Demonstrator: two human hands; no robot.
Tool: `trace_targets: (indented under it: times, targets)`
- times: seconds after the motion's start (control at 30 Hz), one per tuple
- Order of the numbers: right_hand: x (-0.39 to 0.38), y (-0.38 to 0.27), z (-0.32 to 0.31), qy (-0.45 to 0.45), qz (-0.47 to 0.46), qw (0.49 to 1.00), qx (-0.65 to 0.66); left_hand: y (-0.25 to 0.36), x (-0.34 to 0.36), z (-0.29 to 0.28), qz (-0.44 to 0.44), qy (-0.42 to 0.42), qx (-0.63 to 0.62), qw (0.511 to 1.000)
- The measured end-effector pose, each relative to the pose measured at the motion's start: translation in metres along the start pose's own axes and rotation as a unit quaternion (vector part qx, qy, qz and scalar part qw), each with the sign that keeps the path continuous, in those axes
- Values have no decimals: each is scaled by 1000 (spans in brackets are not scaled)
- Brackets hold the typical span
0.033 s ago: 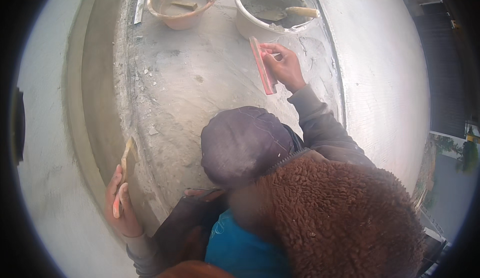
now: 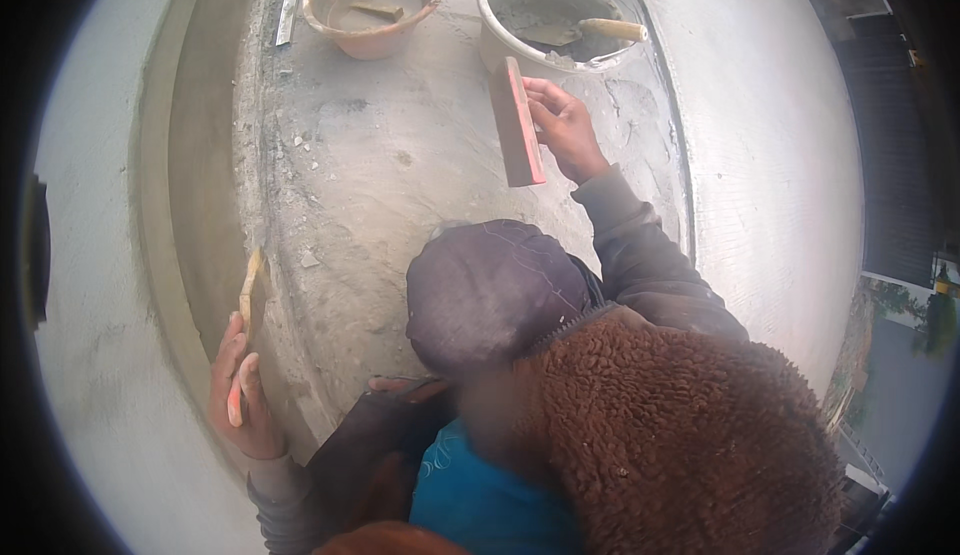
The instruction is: The person uses a trowel to apply and smooth wet concrete along a curved wall edge. They repeatedly dip the trowel into a bucket of concrete and work the material into the surface, occasionally using a brush to clean the tool.
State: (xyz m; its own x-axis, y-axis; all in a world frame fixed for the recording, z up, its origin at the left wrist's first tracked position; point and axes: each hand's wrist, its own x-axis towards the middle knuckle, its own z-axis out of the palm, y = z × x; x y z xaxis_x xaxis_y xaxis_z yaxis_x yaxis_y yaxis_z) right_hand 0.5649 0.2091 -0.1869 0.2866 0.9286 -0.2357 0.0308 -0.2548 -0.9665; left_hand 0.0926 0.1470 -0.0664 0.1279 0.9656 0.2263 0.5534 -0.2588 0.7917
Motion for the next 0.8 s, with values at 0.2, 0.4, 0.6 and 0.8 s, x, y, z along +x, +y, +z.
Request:
trace_targets:
  times: [0.2,0.4,0.6,0.8]
  targets:
    - [65,-6,61,-205,81,903,368,6,68,75,225,-104,-50,967]
    - [90,-3,91,-236,52,886,395,26,99,147,313,-152,-59,935]
    - [111,8,81,-214,43,883,415,36,137,191,349,-181,-29,919]
    - [104,17,81,-267,103,877,387,14,168,202,326,-94,45,940]
